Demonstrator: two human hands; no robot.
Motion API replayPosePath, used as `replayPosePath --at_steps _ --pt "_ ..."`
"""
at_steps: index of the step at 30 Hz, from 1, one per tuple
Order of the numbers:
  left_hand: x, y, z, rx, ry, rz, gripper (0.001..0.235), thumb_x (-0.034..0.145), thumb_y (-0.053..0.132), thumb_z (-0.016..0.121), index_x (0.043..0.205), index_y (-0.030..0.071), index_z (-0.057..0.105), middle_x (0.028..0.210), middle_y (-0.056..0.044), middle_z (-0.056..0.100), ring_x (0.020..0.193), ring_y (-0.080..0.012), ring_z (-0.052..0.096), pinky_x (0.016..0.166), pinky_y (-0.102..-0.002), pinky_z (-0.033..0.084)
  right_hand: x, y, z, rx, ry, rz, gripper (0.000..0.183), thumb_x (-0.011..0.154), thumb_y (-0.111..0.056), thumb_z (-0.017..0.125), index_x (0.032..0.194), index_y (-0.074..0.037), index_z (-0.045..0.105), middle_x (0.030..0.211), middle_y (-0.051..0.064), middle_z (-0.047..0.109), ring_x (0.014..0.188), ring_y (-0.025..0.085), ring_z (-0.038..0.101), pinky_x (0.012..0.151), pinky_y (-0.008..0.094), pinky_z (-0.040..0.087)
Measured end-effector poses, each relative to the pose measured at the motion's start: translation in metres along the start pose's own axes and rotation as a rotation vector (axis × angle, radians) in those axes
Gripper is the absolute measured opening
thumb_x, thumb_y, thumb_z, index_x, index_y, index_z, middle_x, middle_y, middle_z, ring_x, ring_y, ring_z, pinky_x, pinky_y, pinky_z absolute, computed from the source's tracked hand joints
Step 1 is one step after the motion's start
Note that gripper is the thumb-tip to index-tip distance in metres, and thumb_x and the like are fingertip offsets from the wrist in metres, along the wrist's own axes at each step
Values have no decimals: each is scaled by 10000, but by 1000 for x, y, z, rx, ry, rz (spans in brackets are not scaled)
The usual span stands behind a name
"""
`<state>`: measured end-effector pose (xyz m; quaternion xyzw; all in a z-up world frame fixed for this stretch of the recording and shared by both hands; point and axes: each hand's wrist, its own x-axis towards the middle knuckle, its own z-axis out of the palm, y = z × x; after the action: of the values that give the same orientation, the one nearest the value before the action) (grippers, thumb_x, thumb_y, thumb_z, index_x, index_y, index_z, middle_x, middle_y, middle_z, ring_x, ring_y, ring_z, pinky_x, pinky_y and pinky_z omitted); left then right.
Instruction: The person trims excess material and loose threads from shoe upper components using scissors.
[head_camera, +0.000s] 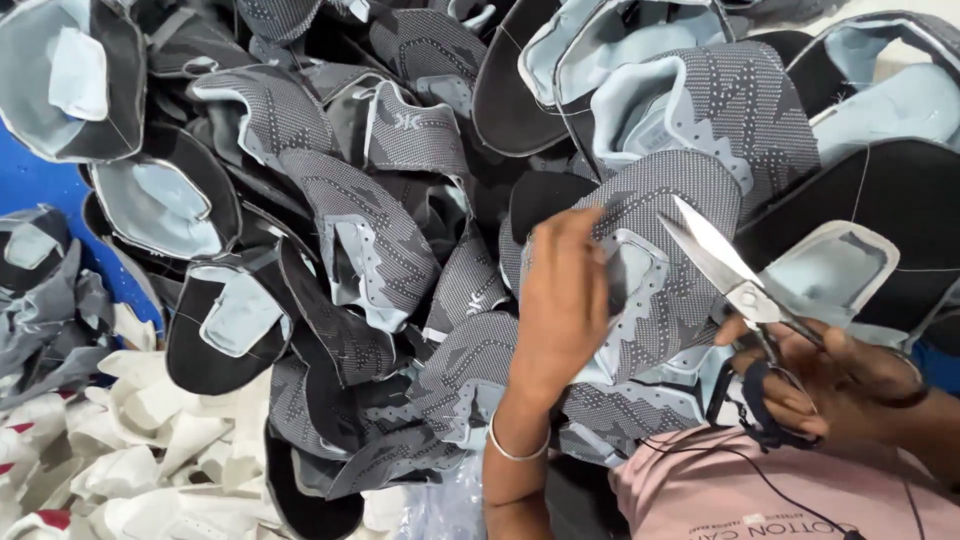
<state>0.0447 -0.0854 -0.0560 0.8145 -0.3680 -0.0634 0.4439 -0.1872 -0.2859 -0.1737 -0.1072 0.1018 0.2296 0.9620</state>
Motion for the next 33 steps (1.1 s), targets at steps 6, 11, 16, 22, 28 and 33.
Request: replayPosePath --at_steps 6,11,16,22,28,33 --pt "-1 3 19 300 -321 58 261 947 185 700 1185 94 640 1054 -102 632 820 -280 705 637 -397 548 -16 1 -12 12 213 33 968 892 -595 617 1431 142 297 733 139 525 554 186 492 471 331 446" --pt "6 -10 45 455 -425 98 266 866 259 743 1017 70 631 945 -97 628 751 -275 720 577 -383 557 -16 1 -24 -19 214 23 906 897 -564 624 1423 101 305 684 124 520 525 206 518 461 340 451" --pt "12 -42 92 585 -468 142 163 824 171 716 899 45 647 886 -106 679 677 -287 731 543 -379 568 -11 4 -13 -33 242 -7 813 926 -478 641 1414 103 351 654 116 509 517 212 524 465 340 446" --pt "26 -52 103 578 -550 337 79 821 95 664 868 36 689 862 -147 722 676 -302 742 558 -405 573 -15 5 -12 -167 309 -72 786 900 -449 651 1407 95 396 629 115 517 495 212 538 432 335 442" --pt "47 -21 32 93 -580 -18 107 841 95 645 892 1 639 875 -202 712 802 -395 721 717 -466 566 -33 10 -23 -155 93 -131 864 936 -450 695 1439 154 336 745 150 542 558 220 543 485 368 468" --pt "29 -17 32 99 -445 -121 142 899 112 660 1017 43 621 979 -169 700 876 -414 696 758 -504 542 -34 14 -15 -48 23 -3 890 915 -435 726 1439 125 275 727 141 545 571 227 554 521 368 464"
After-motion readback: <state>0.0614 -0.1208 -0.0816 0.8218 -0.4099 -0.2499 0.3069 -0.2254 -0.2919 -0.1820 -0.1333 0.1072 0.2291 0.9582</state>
